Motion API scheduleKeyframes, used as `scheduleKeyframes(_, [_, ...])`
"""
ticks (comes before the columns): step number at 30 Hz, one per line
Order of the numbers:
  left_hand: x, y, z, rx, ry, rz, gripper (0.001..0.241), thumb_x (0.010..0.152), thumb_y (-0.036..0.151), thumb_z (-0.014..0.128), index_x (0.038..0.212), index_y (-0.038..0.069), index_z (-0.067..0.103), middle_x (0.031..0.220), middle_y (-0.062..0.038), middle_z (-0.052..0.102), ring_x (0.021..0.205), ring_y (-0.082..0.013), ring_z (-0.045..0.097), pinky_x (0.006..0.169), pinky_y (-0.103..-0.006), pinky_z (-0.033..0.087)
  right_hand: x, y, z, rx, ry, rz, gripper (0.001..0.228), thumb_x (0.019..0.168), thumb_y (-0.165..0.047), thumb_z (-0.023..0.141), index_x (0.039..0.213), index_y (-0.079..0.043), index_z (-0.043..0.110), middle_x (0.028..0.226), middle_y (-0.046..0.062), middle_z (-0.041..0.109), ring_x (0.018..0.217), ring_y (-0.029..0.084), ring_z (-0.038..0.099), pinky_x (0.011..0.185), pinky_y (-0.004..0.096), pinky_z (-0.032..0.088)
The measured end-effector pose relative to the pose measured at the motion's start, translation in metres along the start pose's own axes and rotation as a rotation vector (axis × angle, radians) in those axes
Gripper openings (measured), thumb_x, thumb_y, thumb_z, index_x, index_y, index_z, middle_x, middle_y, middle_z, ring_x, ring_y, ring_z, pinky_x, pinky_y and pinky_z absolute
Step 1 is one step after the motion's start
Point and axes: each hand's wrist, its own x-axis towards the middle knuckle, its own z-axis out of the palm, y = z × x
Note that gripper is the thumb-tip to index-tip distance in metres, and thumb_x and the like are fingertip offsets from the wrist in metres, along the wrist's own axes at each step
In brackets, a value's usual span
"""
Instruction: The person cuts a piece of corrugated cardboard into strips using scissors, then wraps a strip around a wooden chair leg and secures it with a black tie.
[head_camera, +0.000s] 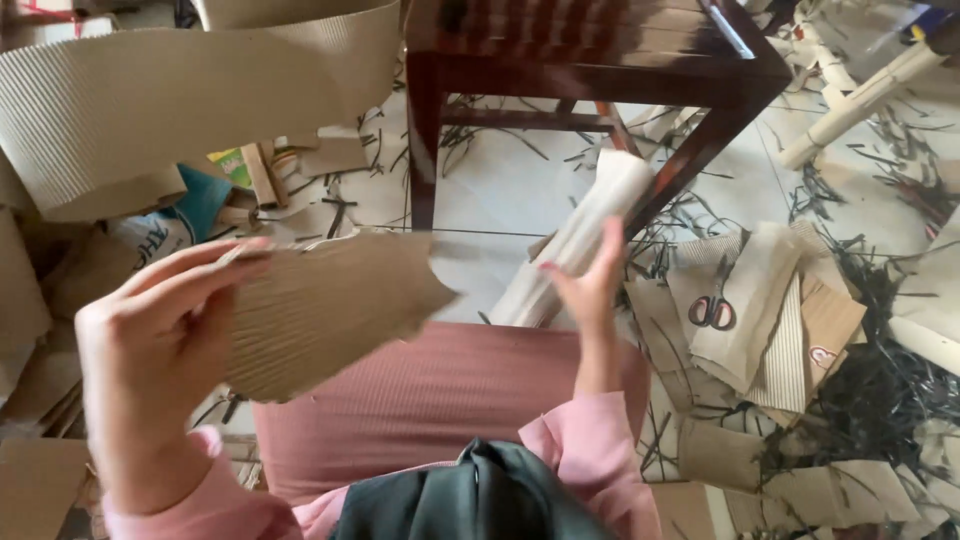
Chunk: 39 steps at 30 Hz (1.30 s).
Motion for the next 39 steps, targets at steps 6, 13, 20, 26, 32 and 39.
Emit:
scheduleKeyframes(6, [0.047,-0.02,0.09,0.122,-0.111,0.045,0.032,0.09,-0.007,0.052,0.108,-0.002,0.078,0.113,-0.016,0.078,0.104,-0.0342,0.073,0.08,-0.0413,0.054,-0.038,-0.127,0.024,0.776,-0.626,-0.308,0.113,0.069,-0.065,0.077,0.158,-0.014,0.031,0.158,0.008,0.04,0.143,0.026,0.043,0.128,0.045,0.033])
scheduleKeyframes(13, [0.078,-0.055,0.141,-0.553,-0.18,-0.123,0.041,0.102,0.008,0.059,0.136,0.005,0.038,0.143,-0.02,0.039,0.133,-0.0395,0.047,0.11,-0.0496,0.043,-0.027,-0.067,0.123,0.401,-0.426,0.06,0.043,0.086,-0.037,0.081,0.114,-0.008,0.069,0.096,0.009,0.078,0.09,0.023,0.076,0.077,0.032,0.065])
scheduleKeyframes(20, [0.03,-0.246,0.276,-0.688,0.203,-0.289,0.037,0.101,-0.006,0.05,0.137,0.003,0.051,0.143,-0.014,0.053,0.133,-0.023,0.054,0.113,-0.0337,0.051,0.044,-0.05,0.166,0.617,-0.506,0.423,0.044,0.078,-0.023,0.087,0.114,-0.002,0.073,0.109,0.012,0.079,0.101,0.022,0.075,0.092,0.032,0.061])
scheduleKeyframes(26, [0.034,-0.321,0.306,-0.727,0.2,-0.657,0.044,0.095,0.001,0.056,0.138,0.008,0.057,0.135,-0.017,0.065,0.127,-0.0212,0.064,0.1,-0.0289,0.055,0.052,-0.053,0.126,0.838,-1.033,0.419,0.011,0.078,-0.002,0.085,0.087,-0.003,0.079,0.091,0.01,0.08,0.088,0.018,0.078,0.083,0.029,0.067])
scheduleKeyframes(32, [0.049,-0.301,0.274,-0.552,0.162,-0.632,0.045,0.094,-0.009,0.042,0.134,0.006,0.057,0.132,-0.016,0.065,0.126,-0.0255,0.064,0.11,-0.0334,0.051,0.045,-0.039,0.211,0.511,-0.474,0.48,0.033,0.076,-0.018,0.085,0.104,-0.005,0.074,0.101,0.01,0.079,0.095,0.021,0.073,0.086,0.033,0.061])
scheduleKeyframes(39, [0.049,-0.312,0.25,-0.57,0.304,-0.607,0.055,0.083,-0.014,0.034,0.128,0.006,0.06,0.129,-0.013,0.064,0.126,-0.0244,0.06,0.117,-0.0382,0.045,0.03,-0.039,0.229,0.647,-0.249,0.491,0.03,0.078,-0.003,0.08,0.106,-0.005,0.068,0.089,0.008,0.08,0.087,0.02,0.077,0.087,0.034,0.063])
